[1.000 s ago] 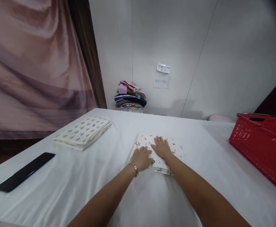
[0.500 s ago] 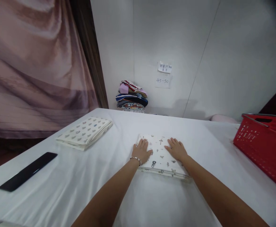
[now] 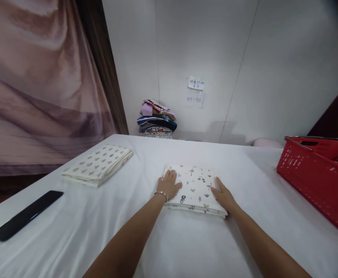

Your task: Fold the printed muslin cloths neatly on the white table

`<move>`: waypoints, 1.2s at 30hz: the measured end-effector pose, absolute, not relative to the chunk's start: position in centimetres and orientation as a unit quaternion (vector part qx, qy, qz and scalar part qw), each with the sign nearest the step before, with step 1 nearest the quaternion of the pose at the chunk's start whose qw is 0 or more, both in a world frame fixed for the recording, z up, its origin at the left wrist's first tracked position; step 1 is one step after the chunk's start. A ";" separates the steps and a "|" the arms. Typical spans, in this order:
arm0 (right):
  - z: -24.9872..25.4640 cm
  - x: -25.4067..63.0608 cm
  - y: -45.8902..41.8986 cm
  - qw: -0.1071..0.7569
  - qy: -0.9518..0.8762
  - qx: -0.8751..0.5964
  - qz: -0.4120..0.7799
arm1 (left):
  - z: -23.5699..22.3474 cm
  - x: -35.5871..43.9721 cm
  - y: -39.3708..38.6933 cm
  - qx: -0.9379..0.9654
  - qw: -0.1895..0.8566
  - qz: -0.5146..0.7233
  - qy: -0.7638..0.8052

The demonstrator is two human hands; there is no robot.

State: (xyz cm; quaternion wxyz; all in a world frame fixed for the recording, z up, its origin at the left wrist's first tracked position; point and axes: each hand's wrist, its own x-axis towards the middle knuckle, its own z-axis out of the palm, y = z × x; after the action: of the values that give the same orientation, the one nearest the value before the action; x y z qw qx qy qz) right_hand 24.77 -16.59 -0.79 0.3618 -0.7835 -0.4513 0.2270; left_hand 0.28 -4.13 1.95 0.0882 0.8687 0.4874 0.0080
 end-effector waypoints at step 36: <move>1.1 26.1 -23.5 0.552 -0.231 -0.669 0.441 | 0.6 -3.9 -8.2 0.787 0.165 0.248 0.541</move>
State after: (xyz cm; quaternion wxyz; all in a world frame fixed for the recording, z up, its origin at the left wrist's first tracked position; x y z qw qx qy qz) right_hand 26.11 -23.50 1.12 0.5521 -0.6688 -0.2312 0.4410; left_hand -3.92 -8.19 0.64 0.1646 0.7868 0.5407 0.2479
